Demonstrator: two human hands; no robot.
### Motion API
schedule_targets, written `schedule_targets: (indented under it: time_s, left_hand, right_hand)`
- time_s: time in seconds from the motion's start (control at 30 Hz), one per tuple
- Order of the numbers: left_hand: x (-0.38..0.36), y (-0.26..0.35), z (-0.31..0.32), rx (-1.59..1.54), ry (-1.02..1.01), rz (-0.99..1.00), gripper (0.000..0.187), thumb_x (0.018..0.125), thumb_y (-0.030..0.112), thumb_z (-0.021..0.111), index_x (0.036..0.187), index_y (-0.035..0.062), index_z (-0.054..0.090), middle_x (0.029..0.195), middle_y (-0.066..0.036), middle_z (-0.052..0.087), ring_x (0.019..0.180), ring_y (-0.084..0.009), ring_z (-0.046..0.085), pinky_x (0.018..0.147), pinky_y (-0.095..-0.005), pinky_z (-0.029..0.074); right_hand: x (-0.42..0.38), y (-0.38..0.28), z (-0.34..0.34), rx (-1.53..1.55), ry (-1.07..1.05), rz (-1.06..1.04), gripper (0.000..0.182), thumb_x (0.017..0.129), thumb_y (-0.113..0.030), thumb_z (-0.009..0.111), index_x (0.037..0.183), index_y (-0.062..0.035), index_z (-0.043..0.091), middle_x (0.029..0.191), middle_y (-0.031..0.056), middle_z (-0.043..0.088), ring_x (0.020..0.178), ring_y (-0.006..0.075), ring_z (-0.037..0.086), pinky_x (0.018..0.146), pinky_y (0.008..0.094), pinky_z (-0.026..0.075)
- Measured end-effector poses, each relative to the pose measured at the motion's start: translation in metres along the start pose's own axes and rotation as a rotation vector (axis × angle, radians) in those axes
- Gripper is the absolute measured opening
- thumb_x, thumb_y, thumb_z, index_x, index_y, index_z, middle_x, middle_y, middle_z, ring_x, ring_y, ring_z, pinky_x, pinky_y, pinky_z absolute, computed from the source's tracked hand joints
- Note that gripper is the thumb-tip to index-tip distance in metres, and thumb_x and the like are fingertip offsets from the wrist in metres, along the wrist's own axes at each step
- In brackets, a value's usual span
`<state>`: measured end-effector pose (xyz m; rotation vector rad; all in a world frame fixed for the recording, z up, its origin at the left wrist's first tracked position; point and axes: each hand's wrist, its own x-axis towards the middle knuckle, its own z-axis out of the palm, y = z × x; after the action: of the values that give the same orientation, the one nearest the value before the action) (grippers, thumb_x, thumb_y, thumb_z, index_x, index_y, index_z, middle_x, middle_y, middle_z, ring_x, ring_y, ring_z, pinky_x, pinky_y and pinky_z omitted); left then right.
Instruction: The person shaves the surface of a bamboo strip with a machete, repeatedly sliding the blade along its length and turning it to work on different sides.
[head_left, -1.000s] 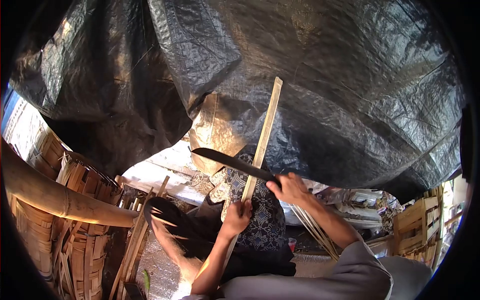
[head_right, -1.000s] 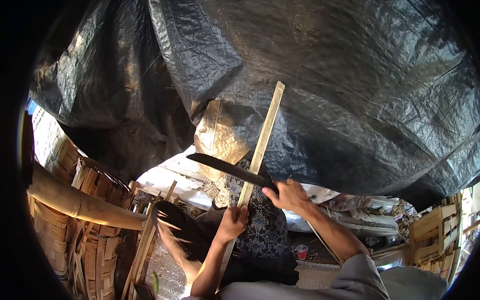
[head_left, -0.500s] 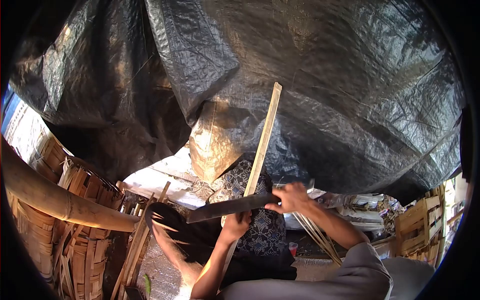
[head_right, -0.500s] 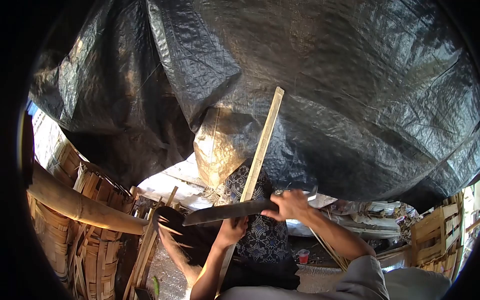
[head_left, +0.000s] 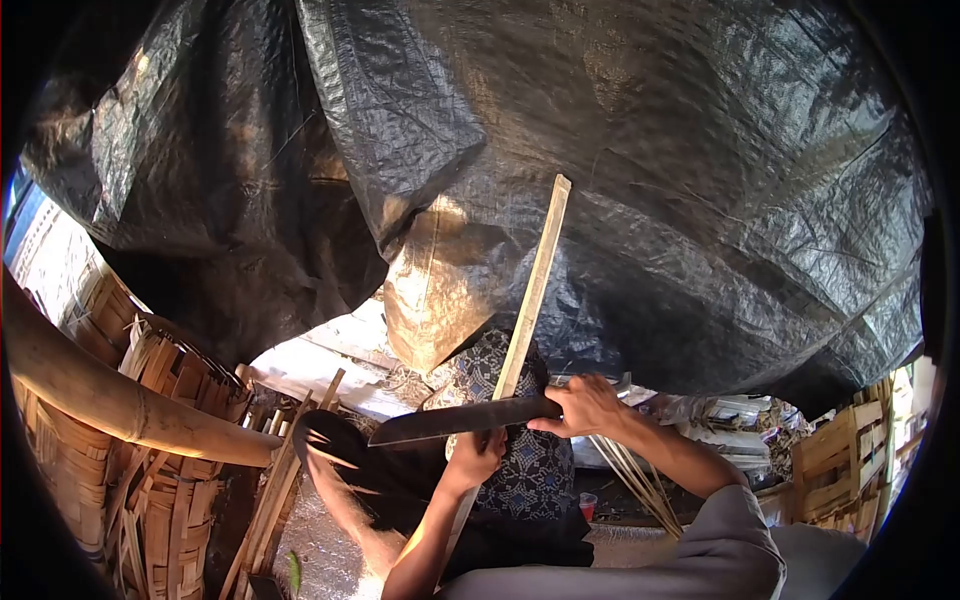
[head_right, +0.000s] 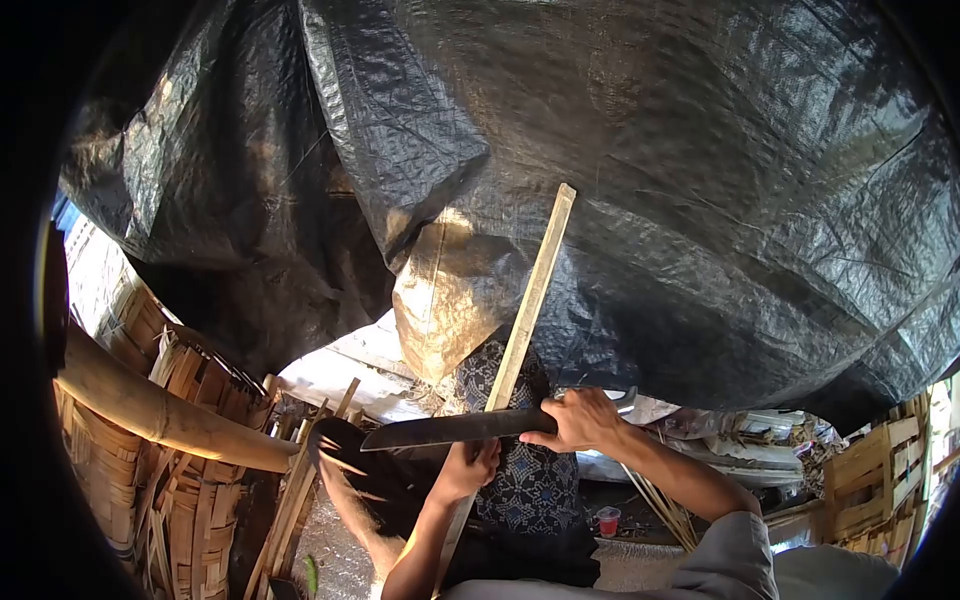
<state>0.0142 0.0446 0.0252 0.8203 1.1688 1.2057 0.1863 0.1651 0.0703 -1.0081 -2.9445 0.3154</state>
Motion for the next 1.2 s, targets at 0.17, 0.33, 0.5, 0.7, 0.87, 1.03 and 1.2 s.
schedule_targets:
  time_s: [0.17, 0.33, 0.5, 0.7, 0.87, 1.03, 1.2]
  left_hand:
    - [0.001, -0.007, -0.005, 0.065, 0.041, 0.003, 0.028, 0.095, 0.021, 0.046, 0.076, 0.0017, 0.050, 0.058, 0.001, 0.045, 0.046, -0.0069, 0.042, 0.040, -0.0255, 0.035]
    - [0.003, -0.002, -0.007, 0.069, 0.070, -0.077, 0.035, 0.095, 0.028, 0.046, 0.072, 0.0020, 0.048, 0.053, 0.002, 0.042, 0.040, -0.0060, 0.039, 0.036, -0.0231, 0.030]
    - [-0.001, -0.016, -0.011, 0.219, 0.059, 0.087, 0.035, 0.095, 0.027, 0.046, 0.070, 0.0026, 0.047, 0.051, 0.002, 0.041, 0.040, -0.0057, 0.039, 0.036, -0.0227, 0.029]
    - [0.000, -0.024, -0.012, 0.231, 0.061, 0.072, 0.032, 0.095, 0.024, 0.046, 0.070, 0.0050, 0.047, 0.053, 0.004, 0.041, 0.041, -0.0046, 0.038, 0.036, -0.0213, 0.028]
    - [-0.004, -0.008, -0.006, 0.046, 0.061, 0.075, 0.030, 0.096, 0.022, 0.044, 0.072, 0.0043, 0.046, 0.054, 0.003, 0.041, 0.041, -0.0051, 0.038, 0.036, -0.0213, 0.029]
    - [-0.004, -0.004, -0.011, 0.101, 0.026, -0.039, 0.030, 0.096, 0.024, 0.044, 0.073, 0.0044, 0.046, 0.052, 0.003, 0.039, 0.041, -0.0063, 0.037, 0.037, -0.0226, 0.030]
    - [-0.014, 0.001, -0.006, -0.014, 0.039, -0.020, 0.030, 0.096, 0.025, 0.044, 0.073, 0.0052, 0.047, 0.052, 0.004, 0.039, 0.042, -0.0053, 0.037, 0.038, -0.0223, 0.030]
  right_hand:
    - [0.015, 0.023, 0.009, 0.021, 0.090, 0.097, 0.073, 0.075, -0.071, 0.047, 0.075, -0.0013, 0.066, 0.055, 0.0211, 0.056, 0.043, 0.0302, 0.057, 0.043, 0.0415, 0.047]
    - [0.010, -0.006, -0.005, 0.123, 0.000, 0.336, 0.057, 0.079, -0.058, 0.054, 0.086, -0.0024, 0.068, 0.061, 0.0236, 0.058, 0.064, 0.0353, 0.061, 0.060, 0.0438, 0.049]
    - [0.014, 0.004, -0.011, -0.018, -0.069, 0.210, 0.060, 0.075, -0.065, 0.053, 0.068, -0.0062, 0.062, 0.050, 0.0151, 0.053, 0.049, 0.0314, 0.059, 0.048, 0.0435, 0.047]
    - [0.012, -0.003, -0.020, 0.193, -0.021, 0.291, 0.061, 0.078, -0.062, 0.051, 0.066, -0.0039, 0.062, 0.046, 0.0161, 0.052, 0.042, 0.0307, 0.056, 0.044, 0.0436, 0.046]
    - [0.005, -0.005, 0.002, 0.017, 0.043, 0.004, 0.064, 0.073, -0.069, 0.052, 0.065, -0.0062, 0.062, 0.045, 0.0141, 0.052, 0.043, 0.0328, 0.057, 0.045, 0.0431, 0.047]
    - [0.004, -0.007, 0.016, -0.003, 0.159, 0.064, 0.063, 0.074, -0.066, 0.053, 0.071, -0.0044, 0.065, 0.044, 0.0141, 0.051, 0.045, 0.0316, 0.057, 0.048, 0.0408, 0.048]
    - [-0.003, -0.033, 0.002, -0.051, 0.024, 0.007, 0.063, 0.075, -0.067, 0.050, 0.070, -0.0055, 0.064, 0.044, 0.0145, 0.051, 0.040, 0.0301, 0.056, 0.041, 0.0407, 0.046]
